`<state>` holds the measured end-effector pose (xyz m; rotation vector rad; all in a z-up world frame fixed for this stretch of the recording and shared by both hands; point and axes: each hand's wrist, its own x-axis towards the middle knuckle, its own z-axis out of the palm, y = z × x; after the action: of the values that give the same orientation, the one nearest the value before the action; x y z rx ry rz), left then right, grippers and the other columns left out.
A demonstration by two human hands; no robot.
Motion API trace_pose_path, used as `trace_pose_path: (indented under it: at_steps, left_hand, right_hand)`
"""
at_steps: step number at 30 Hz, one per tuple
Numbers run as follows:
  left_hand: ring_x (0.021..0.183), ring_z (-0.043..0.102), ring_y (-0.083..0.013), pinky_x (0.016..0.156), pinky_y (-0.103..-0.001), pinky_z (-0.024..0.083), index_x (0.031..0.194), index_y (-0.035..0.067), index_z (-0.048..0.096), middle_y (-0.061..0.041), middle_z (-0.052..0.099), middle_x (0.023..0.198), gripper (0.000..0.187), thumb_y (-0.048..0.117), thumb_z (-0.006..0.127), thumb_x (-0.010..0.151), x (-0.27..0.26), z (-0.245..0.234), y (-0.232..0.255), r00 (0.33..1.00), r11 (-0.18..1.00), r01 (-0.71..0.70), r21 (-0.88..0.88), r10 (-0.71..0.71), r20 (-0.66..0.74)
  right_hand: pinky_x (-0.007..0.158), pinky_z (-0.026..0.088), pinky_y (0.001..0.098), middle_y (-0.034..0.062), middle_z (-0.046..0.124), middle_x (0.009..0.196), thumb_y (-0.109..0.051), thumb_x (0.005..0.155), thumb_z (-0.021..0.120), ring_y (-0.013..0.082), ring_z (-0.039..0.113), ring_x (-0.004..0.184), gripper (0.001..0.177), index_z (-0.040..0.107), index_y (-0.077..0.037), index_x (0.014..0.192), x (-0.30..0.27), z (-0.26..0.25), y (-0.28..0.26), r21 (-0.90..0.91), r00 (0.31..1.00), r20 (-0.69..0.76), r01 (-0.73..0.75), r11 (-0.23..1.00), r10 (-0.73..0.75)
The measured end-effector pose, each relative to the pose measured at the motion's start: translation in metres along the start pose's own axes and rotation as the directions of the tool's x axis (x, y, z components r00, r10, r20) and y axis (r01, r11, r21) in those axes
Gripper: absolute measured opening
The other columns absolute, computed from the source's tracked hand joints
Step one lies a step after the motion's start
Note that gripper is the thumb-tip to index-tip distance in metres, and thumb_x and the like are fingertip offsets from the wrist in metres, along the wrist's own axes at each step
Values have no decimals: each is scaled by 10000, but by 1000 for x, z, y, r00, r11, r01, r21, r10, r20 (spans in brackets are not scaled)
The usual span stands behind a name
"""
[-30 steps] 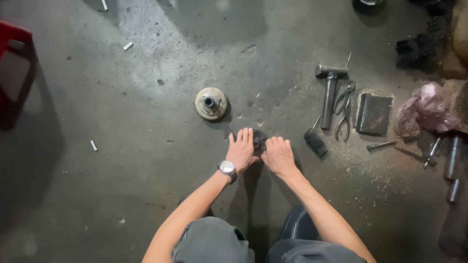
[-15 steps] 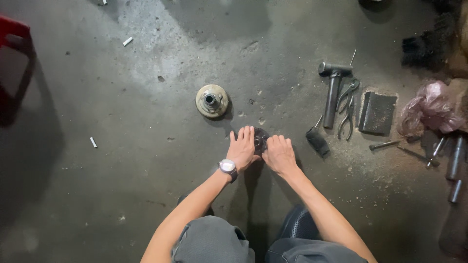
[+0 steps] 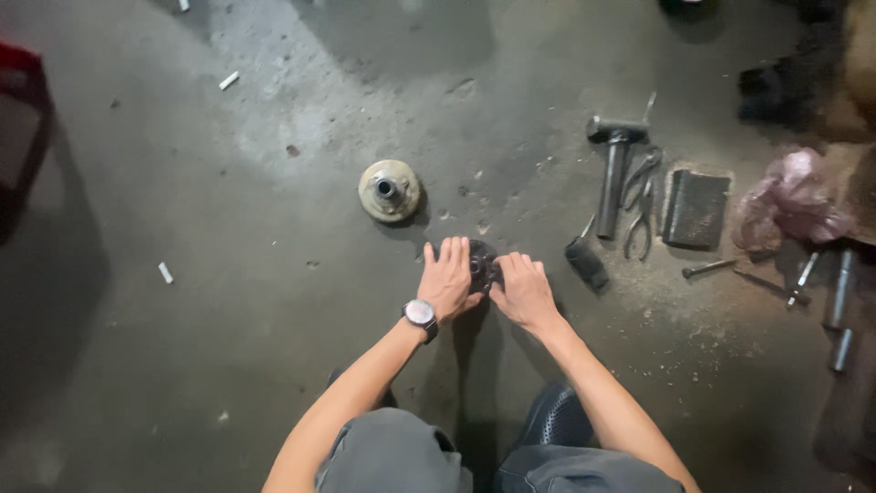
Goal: The person sits on the floor and disassembles a mechanical part using a screwdriver and hammer. They remove small components, place them on the floor, and then use a hammer to tap the part.
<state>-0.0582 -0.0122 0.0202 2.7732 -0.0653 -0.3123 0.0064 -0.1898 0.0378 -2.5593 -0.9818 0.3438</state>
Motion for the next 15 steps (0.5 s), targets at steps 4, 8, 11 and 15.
trace_pose_path:
  at_steps: [4, 8, 11, 15]
  left_hand:
    - [1237, 470, -369, 1096, -611, 334, 1407, -153, 409, -225, 508, 1295, 1156, 544, 871, 609, 2, -5, 2, 999, 999, 33, -22, -33, -35]
    - [1233, 473, -388, 1082, -617, 328, 1384, -161, 414, -243, 521, 1293, 1142, 575, 860, 633, 0, 0, 2, 997, 1000, 15, 12, -14, -81]
    - [1242, 476, -378, 1086, -609, 331, 1390, -169, 407, -256, 521, 1320, 1148, 592, 842, 649, 0, 5, 2, 995, 998, 56, 39, -53, -81]
    - [1275, 460, -380, 1091, -631, 315, 1392, -160, 396, -248, 518, 1345, 1112, 607, 801, 697, -2, 0, 4, 997, 997, 71, 27, -70, -44]
  right_hand:
    - [801, 520, 428, 169, 668, 1042, -136, 817, 741, 309, 666, 929, 358, 663, 23, 1127, -14, -18, 28, 236, 962, -163, -178, 955, 220]
    - [739, 568, 374, 155, 687, 1021, -80, 865, 712, 249, 705, 819, 260, 686, 9, 1108, -46, -22, 98, 380, 833, -276, -365, 850, 480]
    - [707, 576, 348, 151, 691, 1003, -50, 900, 695, 221, 708, 783, 178, 699, 13, 1067, -64, -23, 157, 403, 720, -397, -421, 813, 570]
    - [733, 587, 339, 160, 676, 1047, -53, 949, 676, 228, 713, 830, 139, 701, 16, 1067, -59, -26, 217, 362, 660, -483, -448, 818, 575]
